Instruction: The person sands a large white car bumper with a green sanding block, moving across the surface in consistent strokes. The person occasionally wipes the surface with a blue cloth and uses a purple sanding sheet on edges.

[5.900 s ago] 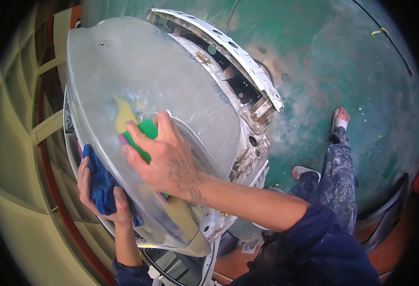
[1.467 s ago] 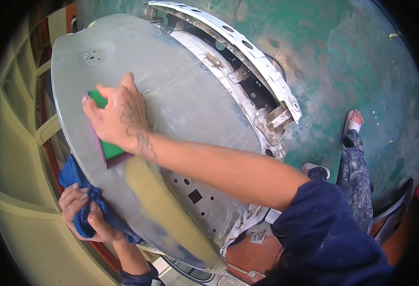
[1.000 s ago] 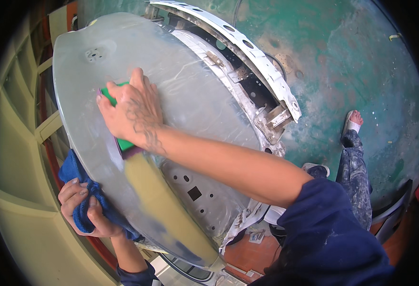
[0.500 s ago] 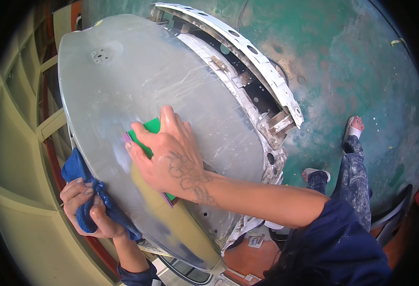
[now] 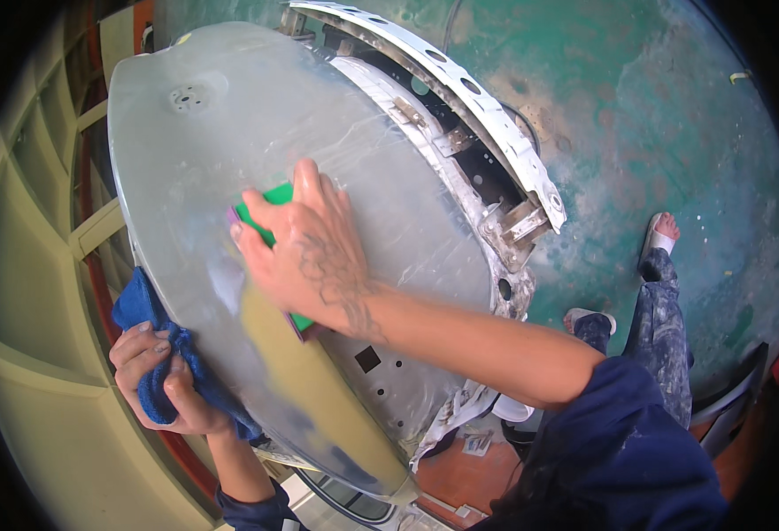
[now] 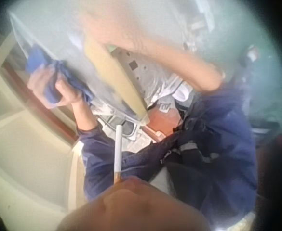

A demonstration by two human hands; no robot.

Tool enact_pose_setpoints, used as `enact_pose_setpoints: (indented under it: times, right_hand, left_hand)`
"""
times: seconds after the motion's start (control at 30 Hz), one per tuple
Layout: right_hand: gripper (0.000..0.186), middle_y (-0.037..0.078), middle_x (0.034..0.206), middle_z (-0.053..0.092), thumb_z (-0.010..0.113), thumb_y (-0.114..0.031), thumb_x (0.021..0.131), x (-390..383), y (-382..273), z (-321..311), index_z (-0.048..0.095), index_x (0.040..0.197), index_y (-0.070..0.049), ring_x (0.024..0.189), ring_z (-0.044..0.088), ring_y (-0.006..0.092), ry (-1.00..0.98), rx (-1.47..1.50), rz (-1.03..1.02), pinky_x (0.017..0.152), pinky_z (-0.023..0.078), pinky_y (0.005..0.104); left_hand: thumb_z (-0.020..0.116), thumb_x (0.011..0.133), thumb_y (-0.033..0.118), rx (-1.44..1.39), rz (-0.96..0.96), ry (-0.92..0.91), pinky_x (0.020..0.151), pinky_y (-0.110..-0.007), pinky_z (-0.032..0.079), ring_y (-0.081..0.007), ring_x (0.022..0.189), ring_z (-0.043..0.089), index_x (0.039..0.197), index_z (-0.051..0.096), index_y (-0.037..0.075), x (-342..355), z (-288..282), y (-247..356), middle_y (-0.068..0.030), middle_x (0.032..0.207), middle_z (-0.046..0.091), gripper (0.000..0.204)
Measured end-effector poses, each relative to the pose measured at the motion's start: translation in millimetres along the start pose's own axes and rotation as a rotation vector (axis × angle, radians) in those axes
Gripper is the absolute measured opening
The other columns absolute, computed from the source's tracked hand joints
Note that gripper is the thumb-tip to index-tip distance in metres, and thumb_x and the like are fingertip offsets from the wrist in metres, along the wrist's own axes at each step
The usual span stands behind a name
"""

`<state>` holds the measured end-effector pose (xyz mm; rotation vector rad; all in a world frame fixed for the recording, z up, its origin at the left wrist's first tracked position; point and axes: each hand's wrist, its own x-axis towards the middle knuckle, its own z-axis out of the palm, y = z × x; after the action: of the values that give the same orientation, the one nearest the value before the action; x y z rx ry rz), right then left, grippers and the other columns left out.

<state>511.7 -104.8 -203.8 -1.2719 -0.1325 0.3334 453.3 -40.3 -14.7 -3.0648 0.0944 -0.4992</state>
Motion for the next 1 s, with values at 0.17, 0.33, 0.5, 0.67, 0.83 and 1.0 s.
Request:
enact_pose_setpoints:
  times: [0.17, 0.33, 0.5, 0.67, 0.83, 1.0]
  right_hand:
    - [0.039, 0.023, 0.112, 0.052, 0.073, -0.028, 0.097, 1.5, -5.2, -6.3, 0.076, 0.127, -0.004, 0.104, 0.057, 0.0398, -0.029, -0.001, -0.003, 0.09, 0.045, 0.0493]
    - [0.038, 0.022, 0.099, 0.052, 0.077, -0.024, 0.094, 2.4, -1.5, 0.2, 0.076, 0.126, -0.003, 0.096, 0.054, 0.0365, 0.064, -0.021, -0.036, 0.085, 0.047, 0.0463]
    - [0.037, 0.022, 0.109, 0.052, 0.074, -0.026, 0.096, 3.2, -2.5, -11.2, 0.075, 0.127, -0.005, 0.103, 0.056, 0.0383, -0.022, -0.044, -0.037, 0.088, 0.045, 0.0484]
    - [0.036, 0.022, 0.113, 0.053, 0.072, -0.028, 0.097, -18.5, -16.1, -19.0, 0.073, 0.125, -0.005, 0.106, 0.057, 0.0382, -0.053, -0.073, 0.005, 0.089, 0.045, 0.0483]
    - [0.037, 0.022, 0.113, 0.053, 0.073, -0.026, 0.097, -1.1, -6.3, -18.2, 0.073, 0.126, -0.005, 0.107, 0.057, 0.0387, -0.071, -0.098, -0.016, 0.088, 0.044, 0.0498]
    - [0.036, 0.023, 0.113, 0.053, 0.073, -0.023, 0.095, -37.1, -21.4, -27.2, 0.074, 0.126, -0.004, 0.106, 0.056, 0.0387, -0.097, 0.003, 0.005, 0.088, 0.044, 0.05]
  left_hand:
    - [0.058, 0.07, 0.005, 0.0, 0.047, -0.04, 0.105, -0.053, 0.046, -0.0332, 0.101, 0.06, 0.094, 0.06, 0.0, 4.9, -6.1, -2.2, -0.0158, 0.096, 0.064, 0.025]
    - [0.057, 0.07, 0.005, -0.001, 0.033, -0.008, 0.105, -0.053, 0.046, -0.0326, 0.1, 0.06, 0.094, 0.06, 0.0, 2.0, -1.6, -3.2, -0.0163, 0.096, 0.063, 0.025]
    - [0.057, 0.069, 0.005, -0.024, 0.06, -0.015, 0.107, -0.054, 0.046, -0.0317, 0.099, 0.06, 0.095, 0.059, -0.001, 4.4, -3.4, -1.5, -0.017, 0.096, 0.063, 0.027]
    - [0.056, 0.068, 0.006, -0.014, 0.023, 0.008, 0.108, -0.054, 0.046, -0.0318, 0.097, 0.06, 0.093, 0.059, -0.001, 1.8, -1.8, -1.5, -0.0175, 0.096, 0.063, 0.026]
    - [0.055, 0.068, 0.006, -0.019, 0.032, 0.006, 0.108, -0.055, 0.047, -0.0328, 0.097, 0.06, 0.092, 0.059, -0.001, 1.4, -3.1, -2.3, -0.0175, 0.096, 0.062, 0.026]
    - [0.055, 0.067, 0.006, 0.013, 0.027, 0.005, 0.108, -0.056, 0.047, -0.0327, 0.097, 0.06, 0.093, 0.06, -0.001, 1.5, -2.1, -2.2, -0.0173, 0.094, 0.062, 0.027]
